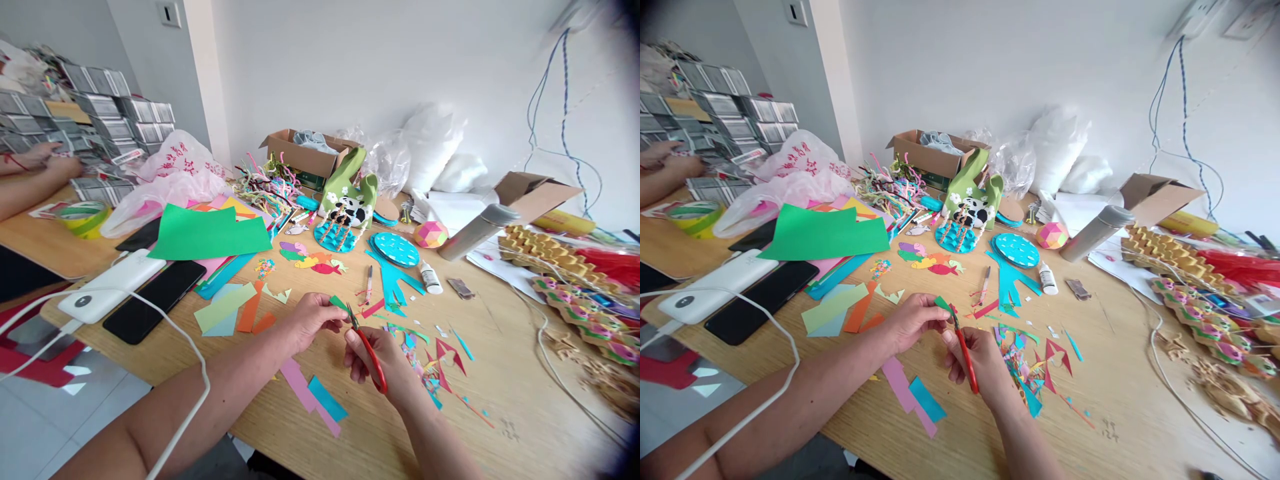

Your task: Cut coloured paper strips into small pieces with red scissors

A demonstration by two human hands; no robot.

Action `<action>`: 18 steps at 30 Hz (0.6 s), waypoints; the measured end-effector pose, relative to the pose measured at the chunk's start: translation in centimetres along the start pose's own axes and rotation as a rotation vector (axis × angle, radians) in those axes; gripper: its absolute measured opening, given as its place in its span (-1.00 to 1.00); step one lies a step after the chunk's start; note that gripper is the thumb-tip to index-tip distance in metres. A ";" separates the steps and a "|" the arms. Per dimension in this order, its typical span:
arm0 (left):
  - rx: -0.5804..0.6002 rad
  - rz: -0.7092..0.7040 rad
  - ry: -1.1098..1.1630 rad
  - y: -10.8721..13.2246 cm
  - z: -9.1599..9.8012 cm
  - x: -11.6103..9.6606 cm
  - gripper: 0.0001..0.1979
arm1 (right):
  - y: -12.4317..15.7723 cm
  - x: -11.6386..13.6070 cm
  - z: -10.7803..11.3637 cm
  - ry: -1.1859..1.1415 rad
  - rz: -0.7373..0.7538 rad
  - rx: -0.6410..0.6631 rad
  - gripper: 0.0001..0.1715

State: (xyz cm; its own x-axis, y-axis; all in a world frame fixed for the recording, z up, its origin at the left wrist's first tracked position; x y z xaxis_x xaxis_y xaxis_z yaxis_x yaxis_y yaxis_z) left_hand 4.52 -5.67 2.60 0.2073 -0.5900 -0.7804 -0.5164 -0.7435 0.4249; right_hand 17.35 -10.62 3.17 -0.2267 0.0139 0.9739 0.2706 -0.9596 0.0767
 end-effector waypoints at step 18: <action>0.003 0.010 -0.094 0.0 0.0 -0.2 -0.85 | 0.0 0.6 -0.2 0.000 -0.036 -0.002 -0.48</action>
State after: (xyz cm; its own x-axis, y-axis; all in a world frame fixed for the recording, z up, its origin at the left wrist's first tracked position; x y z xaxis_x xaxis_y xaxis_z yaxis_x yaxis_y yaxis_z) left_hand 4.47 -5.59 2.73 0.1234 -0.5649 -0.8159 -0.5204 -0.7369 0.4315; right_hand 17.08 -10.68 3.68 -0.2362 0.0489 0.9705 0.2601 -0.9591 0.1117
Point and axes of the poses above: each hand's wrist, its own y-axis away from the middle knuckle, its own z-axis out of the back of the hand, x = y × z, the point moved 3 cm from there along -y, towards the middle knuckle, and after that the axes turned 15 degrees about z, right-handed, at the moved point
